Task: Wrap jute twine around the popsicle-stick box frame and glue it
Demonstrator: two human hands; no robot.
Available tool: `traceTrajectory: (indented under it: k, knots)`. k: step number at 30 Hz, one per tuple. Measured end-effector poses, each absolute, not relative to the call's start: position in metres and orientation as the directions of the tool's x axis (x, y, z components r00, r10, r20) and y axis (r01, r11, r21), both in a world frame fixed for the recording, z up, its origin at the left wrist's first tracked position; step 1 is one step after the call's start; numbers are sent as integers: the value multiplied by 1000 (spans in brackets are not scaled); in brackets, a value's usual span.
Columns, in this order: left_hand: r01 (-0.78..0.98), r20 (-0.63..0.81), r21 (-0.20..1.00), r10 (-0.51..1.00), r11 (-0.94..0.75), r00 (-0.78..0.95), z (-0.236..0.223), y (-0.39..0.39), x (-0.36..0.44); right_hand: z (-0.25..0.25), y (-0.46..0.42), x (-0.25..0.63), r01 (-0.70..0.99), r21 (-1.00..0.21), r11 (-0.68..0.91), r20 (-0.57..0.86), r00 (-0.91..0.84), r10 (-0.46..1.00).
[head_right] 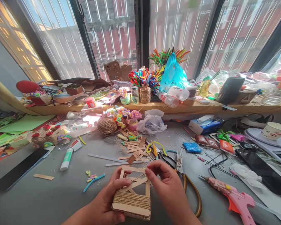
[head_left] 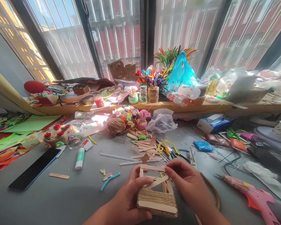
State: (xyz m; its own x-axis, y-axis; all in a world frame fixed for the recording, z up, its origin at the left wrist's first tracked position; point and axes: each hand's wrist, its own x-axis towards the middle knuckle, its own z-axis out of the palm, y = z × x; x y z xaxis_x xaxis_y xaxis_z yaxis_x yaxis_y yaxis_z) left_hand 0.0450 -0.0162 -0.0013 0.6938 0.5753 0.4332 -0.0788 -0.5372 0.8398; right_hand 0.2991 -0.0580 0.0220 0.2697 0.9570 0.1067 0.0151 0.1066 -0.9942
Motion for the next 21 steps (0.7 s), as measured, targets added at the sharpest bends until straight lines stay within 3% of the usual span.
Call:
traceTrajectory:
  k: [10, 16, 21]
  knots:
    - [-92, 446, 849, 613, -520, 652, 1, -17, 51, 22, -59, 299, 52, -994, 91, 103, 296, 950]
    - [-52, 441, 843, 634, -535, 635, -2, -16, 51, 19, -58, 303, 283, -952, 117, 204, 301, 932]
    - [-55, 470, 822, 621, -567, 628, -7, -13, 51, 28, -56, 316, 418, -897, 145, 339, 439, 832]
